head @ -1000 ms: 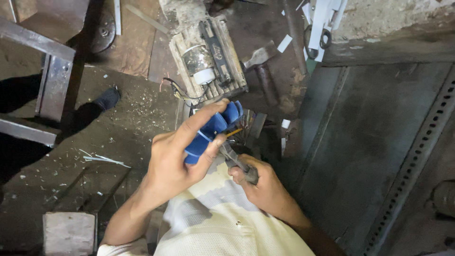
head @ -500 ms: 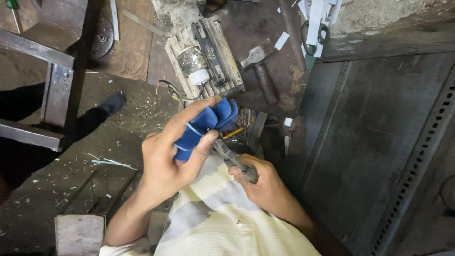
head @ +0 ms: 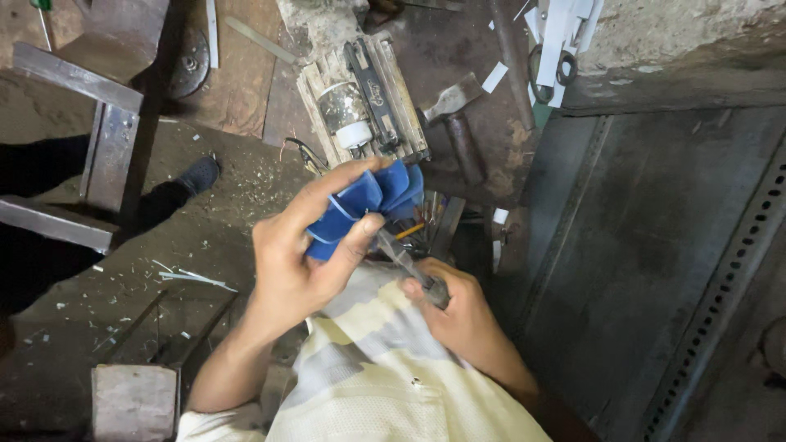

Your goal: The person uses pliers and a hammer to shape and secure a blue plastic fan-like component onto a motor shaft. They repeatedly adjust the part's position and tap it into place while working at a cluttered bench.

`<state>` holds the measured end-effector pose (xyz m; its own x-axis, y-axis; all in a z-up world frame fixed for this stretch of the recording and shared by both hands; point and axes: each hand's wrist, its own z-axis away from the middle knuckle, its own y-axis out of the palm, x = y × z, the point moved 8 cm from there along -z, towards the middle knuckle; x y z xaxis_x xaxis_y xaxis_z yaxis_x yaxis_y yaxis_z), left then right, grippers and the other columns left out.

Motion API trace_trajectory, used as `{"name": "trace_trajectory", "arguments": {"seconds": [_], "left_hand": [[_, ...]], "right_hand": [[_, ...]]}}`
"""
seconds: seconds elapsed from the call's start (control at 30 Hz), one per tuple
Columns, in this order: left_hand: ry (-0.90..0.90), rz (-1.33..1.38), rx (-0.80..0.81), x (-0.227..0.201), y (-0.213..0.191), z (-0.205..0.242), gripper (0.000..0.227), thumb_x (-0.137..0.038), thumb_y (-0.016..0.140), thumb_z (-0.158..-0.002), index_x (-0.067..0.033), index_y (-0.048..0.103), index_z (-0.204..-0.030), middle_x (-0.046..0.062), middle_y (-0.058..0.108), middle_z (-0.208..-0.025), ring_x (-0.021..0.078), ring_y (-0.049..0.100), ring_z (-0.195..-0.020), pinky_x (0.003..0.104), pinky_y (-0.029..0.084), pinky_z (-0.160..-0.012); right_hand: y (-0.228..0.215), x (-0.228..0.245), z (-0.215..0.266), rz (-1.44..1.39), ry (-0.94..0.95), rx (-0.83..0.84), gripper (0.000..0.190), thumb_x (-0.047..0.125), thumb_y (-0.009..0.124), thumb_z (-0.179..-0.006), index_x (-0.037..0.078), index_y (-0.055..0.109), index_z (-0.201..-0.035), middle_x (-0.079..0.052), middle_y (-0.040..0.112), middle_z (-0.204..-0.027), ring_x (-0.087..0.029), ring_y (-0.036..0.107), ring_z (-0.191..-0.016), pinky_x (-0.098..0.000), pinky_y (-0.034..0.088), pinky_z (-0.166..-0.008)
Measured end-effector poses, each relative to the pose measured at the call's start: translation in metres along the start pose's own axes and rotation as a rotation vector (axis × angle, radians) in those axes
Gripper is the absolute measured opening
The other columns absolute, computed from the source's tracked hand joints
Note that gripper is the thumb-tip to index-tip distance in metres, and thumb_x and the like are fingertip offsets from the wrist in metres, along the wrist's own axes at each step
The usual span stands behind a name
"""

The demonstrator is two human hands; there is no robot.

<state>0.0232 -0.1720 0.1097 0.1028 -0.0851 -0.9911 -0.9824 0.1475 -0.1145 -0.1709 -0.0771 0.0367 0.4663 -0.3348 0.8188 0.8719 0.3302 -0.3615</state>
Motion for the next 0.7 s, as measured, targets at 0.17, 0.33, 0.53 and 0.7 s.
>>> {"name": "trace_trajectory", "arguments": {"seconds": [0.17,0.33,0.53,0.7], "left_hand": [[-0.001,0.076,-0.347,0.024,-0.046,0.014,0.041,-0.017,0.076,-0.106,-0.0029,0.059,-0.141,0.006,0.065,-0.139,0.0157,0.062,-0.122,0.030,0.049,-0.111],[-0.089,0.265,-0.345,0.054,-0.047,0.042,0.062,-0.009,0.076,-0.094,-0.0036,0.043,-0.147,0.004,0.050,-0.146,0.0155,0.061,-0.121,0.029,0.051,-0.103],[-0.425,0.162,0.023,0.092,0.008,0.073,0.052,-0.003,0.080,-0.084,-0.0065,0.062,-0.133,0.005,0.070,-0.117,0.0105,0.067,-0.104,0.026,0.055,-0.088],[-0.348,-0.146,0.205,0.082,0.025,0.060,0.026,-0.012,0.076,-0.086,-0.0111,0.077,-0.111,0.006,0.078,-0.097,0.0180,0.075,-0.083,0.030,0.058,-0.071]], "right_hand": [[-0.007,-0.029,-0.005,-0.122,-0.186,0.147,0.018,0.016,0.067,-0.100,-0.001,0.071,-0.106,-0.011,0.071,-0.111,-0.024,0.070,-0.098,-0.0353,0.055,-0.087],[-0.027,-0.077,-0.002,-0.153,-0.161,-0.033,0.019,0.018,0.069,-0.099,-0.001,0.067,-0.099,-0.009,0.076,-0.103,-0.021,0.074,-0.093,-0.0339,0.060,-0.083],[-0.010,-0.104,0.009,-0.320,-0.053,-0.148,0.024,0.020,0.058,-0.104,-0.001,0.067,-0.101,-0.013,0.076,-0.101,-0.019,0.073,-0.095,-0.0327,0.058,-0.088],[0.008,-0.120,0.007,-0.398,-0.087,-0.065,0.022,0.021,0.063,-0.102,-0.001,0.065,-0.103,-0.010,0.076,-0.102,-0.018,0.073,-0.095,-0.0316,0.057,-0.086]]}}
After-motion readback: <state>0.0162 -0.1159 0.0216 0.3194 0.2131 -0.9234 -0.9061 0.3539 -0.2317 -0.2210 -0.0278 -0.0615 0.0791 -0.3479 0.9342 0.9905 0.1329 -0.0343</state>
